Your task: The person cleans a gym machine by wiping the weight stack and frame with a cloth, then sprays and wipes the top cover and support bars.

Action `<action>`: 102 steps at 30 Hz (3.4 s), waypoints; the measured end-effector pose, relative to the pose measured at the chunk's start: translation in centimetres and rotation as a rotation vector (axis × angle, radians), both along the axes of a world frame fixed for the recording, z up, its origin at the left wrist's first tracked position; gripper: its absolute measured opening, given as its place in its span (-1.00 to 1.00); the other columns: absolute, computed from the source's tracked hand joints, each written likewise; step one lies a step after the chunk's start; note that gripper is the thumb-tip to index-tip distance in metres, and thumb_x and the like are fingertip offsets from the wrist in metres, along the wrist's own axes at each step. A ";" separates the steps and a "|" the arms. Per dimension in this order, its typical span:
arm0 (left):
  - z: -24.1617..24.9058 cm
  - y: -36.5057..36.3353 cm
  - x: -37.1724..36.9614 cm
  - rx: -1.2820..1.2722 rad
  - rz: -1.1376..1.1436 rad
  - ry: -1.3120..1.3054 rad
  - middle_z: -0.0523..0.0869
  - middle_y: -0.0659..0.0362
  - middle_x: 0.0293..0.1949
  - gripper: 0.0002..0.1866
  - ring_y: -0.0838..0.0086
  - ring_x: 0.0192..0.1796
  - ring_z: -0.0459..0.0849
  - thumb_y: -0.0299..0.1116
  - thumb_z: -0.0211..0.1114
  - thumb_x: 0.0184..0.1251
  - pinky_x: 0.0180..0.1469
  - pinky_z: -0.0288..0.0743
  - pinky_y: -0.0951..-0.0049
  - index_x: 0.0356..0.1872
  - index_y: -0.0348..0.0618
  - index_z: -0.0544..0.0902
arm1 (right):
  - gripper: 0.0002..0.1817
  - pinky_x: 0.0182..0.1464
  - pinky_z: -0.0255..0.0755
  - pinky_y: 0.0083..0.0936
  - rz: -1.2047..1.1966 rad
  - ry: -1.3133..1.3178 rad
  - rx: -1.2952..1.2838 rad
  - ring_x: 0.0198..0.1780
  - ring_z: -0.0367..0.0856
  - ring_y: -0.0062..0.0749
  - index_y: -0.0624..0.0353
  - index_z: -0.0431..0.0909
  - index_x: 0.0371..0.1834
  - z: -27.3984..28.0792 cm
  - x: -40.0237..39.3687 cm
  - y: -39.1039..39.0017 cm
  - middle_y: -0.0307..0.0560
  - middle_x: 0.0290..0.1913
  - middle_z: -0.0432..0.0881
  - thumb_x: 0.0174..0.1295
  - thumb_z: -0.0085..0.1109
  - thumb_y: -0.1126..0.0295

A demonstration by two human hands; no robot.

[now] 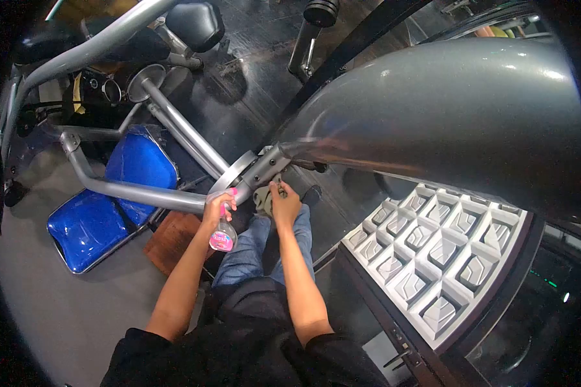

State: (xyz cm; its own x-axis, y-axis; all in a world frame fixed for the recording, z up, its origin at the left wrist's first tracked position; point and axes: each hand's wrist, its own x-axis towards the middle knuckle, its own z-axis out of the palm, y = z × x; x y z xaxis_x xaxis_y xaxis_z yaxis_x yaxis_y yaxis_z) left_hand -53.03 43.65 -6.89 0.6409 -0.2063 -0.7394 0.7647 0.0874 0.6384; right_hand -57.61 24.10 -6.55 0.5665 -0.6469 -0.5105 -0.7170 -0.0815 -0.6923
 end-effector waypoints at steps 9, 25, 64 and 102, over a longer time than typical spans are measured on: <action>0.3 0.1 0.2 0.003 -0.026 0.014 0.65 0.05 -0.49 -0.65 0.40 -0.52 0.63 -0.29 0.27 0.12 -0.69 0.40 0.46 -0.21 -0.42 0.69 | -0.55 0.02 0.46 -0.56 -0.371 -0.215 0.349 -0.07 0.66 -0.46 0.34 0.67 0.05 -4.7 -2.6 6.3 -0.05 -0.08 0.76 0.28 0.32 0.16; -0.3 0.0 -0.4 -0.015 0.008 -0.031 0.67 0.03 -0.47 -0.66 0.37 -0.50 0.66 -0.29 0.28 0.11 -0.67 0.44 0.44 -0.23 -0.43 0.70 | -0.66 -0.02 0.45 -0.57 -0.149 -0.086 0.261 -0.10 0.63 -0.52 0.20 0.71 0.04 2.6 -1.5 1.5 -0.15 -0.11 0.72 0.27 0.32 0.28; 1.4 3.9 0.4 0.094 0.210 0.149 0.70 0.14 -0.58 -0.68 0.46 -0.73 0.59 -0.19 0.39 0.09 -0.71 0.42 0.50 -0.41 -0.34 0.74 | -0.83 -0.18 0.63 -0.25 1.473 0.112 -1.076 -0.16 0.71 -0.04 0.16 0.66 -0.29 2.9 12.6 -2.0 0.08 -0.25 0.70 0.14 0.18 0.33; 1.8 3.8 0.3 0.129 0.203 0.130 0.68 0.13 -0.59 -0.68 0.45 -0.72 0.59 -0.18 0.43 0.04 -0.68 0.43 0.51 -0.46 -0.33 0.74 | -0.77 -0.06 0.63 -0.28 1.716 0.579 -0.734 0.03 0.73 -0.18 0.01 0.77 -0.15 -2.7 16.2 7.3 -0.02 0.05 0.72 0.19 0.17 0.33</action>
State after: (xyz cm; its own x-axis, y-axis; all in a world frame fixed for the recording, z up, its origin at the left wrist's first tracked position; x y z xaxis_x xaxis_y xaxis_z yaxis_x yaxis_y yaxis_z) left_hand -52.70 47.45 -5.12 0.5571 0.0179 -0.8302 0.8164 0.1712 0.5515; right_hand -41.40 31.36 -9.28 0.6146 0.1782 -0.7684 0.3319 -0.9422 0.0469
